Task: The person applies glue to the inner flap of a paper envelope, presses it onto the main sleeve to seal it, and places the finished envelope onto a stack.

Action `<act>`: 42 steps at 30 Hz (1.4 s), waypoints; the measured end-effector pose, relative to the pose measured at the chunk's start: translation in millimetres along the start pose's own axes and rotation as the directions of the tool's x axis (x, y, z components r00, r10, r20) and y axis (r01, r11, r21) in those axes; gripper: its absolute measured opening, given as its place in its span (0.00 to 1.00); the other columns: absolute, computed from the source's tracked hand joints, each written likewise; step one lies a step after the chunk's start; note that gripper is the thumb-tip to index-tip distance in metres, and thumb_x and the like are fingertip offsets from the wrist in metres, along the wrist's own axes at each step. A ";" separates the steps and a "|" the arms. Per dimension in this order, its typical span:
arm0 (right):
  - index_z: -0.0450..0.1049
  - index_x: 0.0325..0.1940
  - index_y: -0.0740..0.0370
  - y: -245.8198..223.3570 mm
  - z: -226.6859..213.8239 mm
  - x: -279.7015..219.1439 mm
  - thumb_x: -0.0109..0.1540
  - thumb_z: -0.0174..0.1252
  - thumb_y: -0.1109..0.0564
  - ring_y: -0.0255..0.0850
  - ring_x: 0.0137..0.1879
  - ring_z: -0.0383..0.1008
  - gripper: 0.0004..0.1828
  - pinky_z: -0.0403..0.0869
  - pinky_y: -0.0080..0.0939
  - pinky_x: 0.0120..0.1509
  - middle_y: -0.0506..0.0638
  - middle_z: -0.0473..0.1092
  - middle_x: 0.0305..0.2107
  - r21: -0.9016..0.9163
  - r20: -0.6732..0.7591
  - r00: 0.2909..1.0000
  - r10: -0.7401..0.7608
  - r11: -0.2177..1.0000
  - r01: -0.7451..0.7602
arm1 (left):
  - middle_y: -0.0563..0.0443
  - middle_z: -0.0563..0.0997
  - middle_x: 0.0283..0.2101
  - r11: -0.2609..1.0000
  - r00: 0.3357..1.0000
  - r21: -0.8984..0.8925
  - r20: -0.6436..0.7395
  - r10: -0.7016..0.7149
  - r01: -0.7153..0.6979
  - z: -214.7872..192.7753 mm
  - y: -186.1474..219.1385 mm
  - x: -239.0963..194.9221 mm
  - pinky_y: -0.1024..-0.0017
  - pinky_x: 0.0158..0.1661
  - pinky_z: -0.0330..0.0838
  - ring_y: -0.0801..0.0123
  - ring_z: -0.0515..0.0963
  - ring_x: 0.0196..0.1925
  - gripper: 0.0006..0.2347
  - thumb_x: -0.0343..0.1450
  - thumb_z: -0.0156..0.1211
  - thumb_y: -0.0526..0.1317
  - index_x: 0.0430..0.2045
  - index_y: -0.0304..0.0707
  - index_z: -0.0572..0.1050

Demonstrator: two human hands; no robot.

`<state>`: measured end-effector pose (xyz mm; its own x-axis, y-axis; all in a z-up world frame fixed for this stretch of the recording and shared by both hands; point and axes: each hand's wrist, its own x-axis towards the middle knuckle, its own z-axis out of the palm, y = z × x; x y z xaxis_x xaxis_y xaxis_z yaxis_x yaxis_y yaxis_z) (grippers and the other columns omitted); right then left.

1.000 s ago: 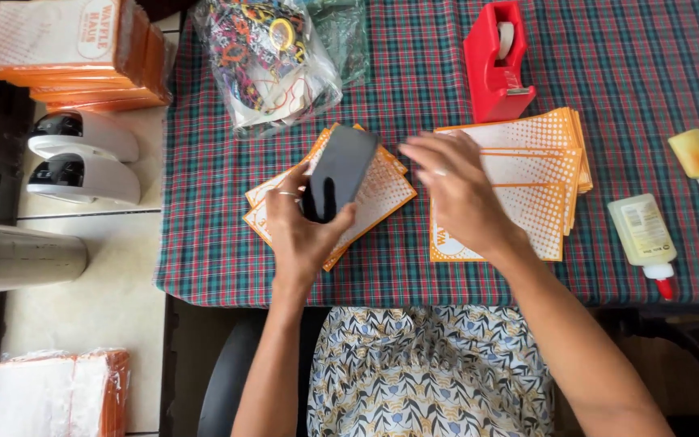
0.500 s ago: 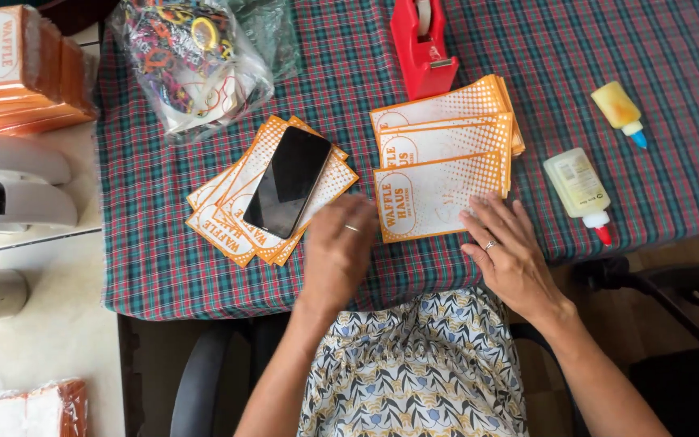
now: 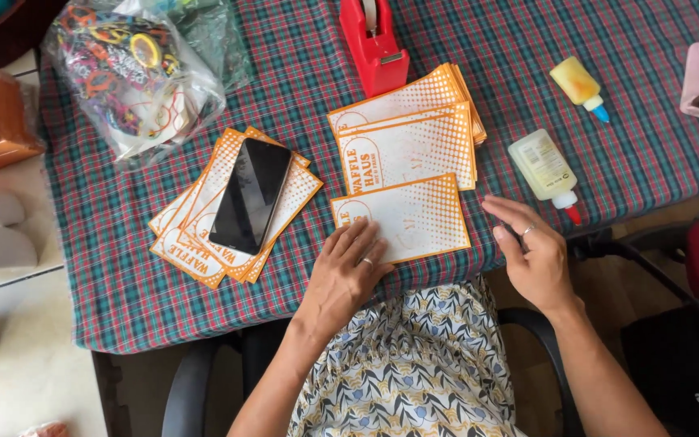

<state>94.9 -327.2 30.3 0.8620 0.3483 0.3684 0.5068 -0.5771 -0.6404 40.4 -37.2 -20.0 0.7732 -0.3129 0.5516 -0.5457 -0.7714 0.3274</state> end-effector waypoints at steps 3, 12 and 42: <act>0.78 0.62 0.59 0.0 1.4 2.5 0.68 0.52 0.66 0.54 0.61 0.76 0.19 0.74 0.54 0.62 0.55 0.75 0.56 0.039 0.012 0.999 0.045 0.998 -0.045 | 0.34 0.83 0.48 0.999 0.999 0.015 0.031 0.037 -0.038 -6.4 0.5 4.8 0.48 0.59 0.72 0.42 0.79 0.59 0.12 0.70 0.68 0.46 0.40 0.37 0.83; 0.80 0.58 0.62 2.4 -6.8 11.7 0.67 0.55 0.65 0.54 0.59 0.78 0.16 0.74 0.53 0.61 0.56 0.77 0.52 0.085 0.044 0.997 0.070 0.994 -0.074 | 0.33 0.85 0.42 0.999 0.984 0.033 0.174 0.022 -0.028 -18.8 1.5 20.6 0.50 0.52 0.77 0.42 0.83 0.54 0.06 0.69 0.68 0.37 0.36 0.37 0.82; 0.83 0.39 0.66 7.5 11.6 19.4 0.61 0.58 0.75 0.50 0.42 0.81 0.12 0.81 0.46 0.46 0.54 0.79 0.36 0.100 -0.025 0.982 -0.189 0.977 0.190 | 0.41 0.86 0.38 0.956 0.927 -0.190 0.343 -0.149 0.224 -52.0 -7.4 73.8 0.62 0.35 0.82 0.47 0.86 0.45 0.04 0.65 0.70 0.32 0.30 0.36 0.82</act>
<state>115.3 -316.2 24.9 0.7507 0.4325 0.4994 0.6581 -0.4233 -0.6227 84.7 -25.8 58.2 0.9094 -0.3652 0.1990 -0.4095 -0.7023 0.5824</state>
